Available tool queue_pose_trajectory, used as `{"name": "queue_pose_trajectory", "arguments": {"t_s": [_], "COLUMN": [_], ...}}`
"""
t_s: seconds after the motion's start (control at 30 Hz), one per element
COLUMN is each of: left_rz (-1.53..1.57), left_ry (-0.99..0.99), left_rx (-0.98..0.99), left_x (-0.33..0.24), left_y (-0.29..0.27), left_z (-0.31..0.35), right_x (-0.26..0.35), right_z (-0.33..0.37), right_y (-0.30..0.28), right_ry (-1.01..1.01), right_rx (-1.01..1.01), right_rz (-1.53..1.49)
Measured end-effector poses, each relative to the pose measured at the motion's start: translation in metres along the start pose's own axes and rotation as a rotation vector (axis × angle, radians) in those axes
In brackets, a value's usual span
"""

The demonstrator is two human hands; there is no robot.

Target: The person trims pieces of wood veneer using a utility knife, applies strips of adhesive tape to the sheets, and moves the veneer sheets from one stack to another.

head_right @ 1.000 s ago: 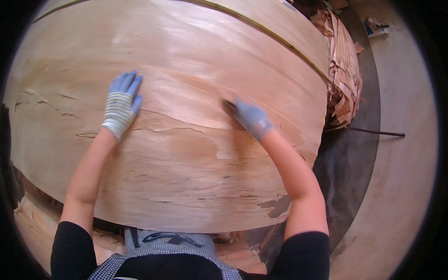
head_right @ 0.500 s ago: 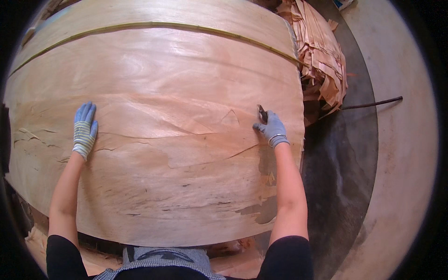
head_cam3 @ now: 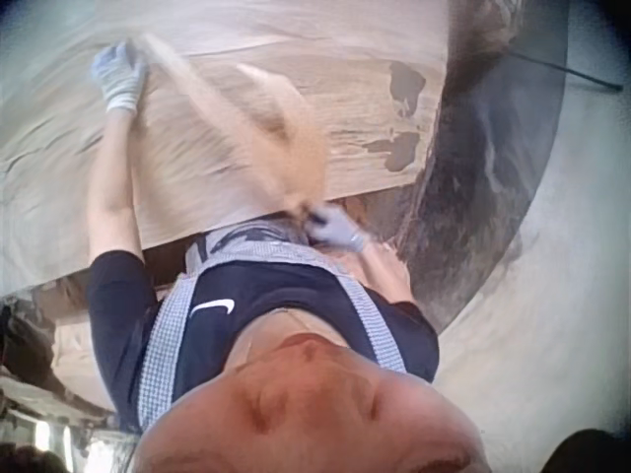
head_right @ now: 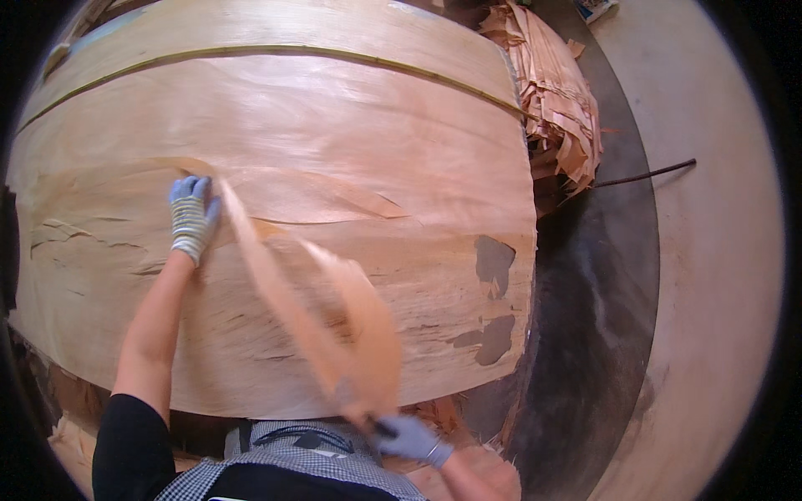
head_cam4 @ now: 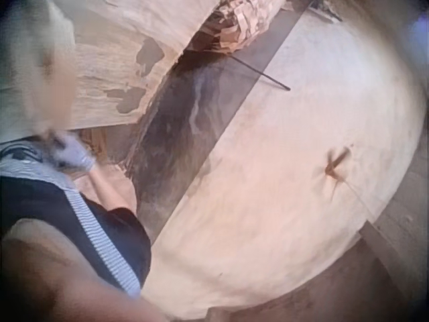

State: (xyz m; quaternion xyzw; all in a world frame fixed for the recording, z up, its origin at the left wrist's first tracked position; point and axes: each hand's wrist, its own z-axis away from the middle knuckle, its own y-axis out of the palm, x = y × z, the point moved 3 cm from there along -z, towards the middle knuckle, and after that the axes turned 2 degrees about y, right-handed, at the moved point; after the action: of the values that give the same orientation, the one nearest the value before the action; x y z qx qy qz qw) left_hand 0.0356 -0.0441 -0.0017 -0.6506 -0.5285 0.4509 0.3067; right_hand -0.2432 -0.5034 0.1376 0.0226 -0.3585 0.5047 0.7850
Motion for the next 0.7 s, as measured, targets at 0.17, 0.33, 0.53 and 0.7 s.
{"name": "queue_pose_trajectory", "arguments": {"t_s": [0.17,0.33,0.53,0.7], "left_rz": [0.921,0.049,-0.962,-0.636], "left_ry": [-0.219,-0.059,-0.722,-1.102], "left_rx": [-0.235,-0.642,-0.406,0.817], "left_x": [0.012,0.193,0.367,0.185], "left_y": [-0.034,-0.242,-0.42,-0.339], "left_z": [-0.023,0.001,0.369,0.685], "right_x": [0.039,0.096,0.164,0.131], "right_z": [0.029,0.015,-0.064,-0.077], "right_y": [0.103,0.109,0.175,0.212], "right_ry": [0.061,0.058,-0.316,-0.369], "right_rx": [0.046,0.186,0.305,0.319], "right_rz": [-0.278,-0.427,-0.057,0.253]}}
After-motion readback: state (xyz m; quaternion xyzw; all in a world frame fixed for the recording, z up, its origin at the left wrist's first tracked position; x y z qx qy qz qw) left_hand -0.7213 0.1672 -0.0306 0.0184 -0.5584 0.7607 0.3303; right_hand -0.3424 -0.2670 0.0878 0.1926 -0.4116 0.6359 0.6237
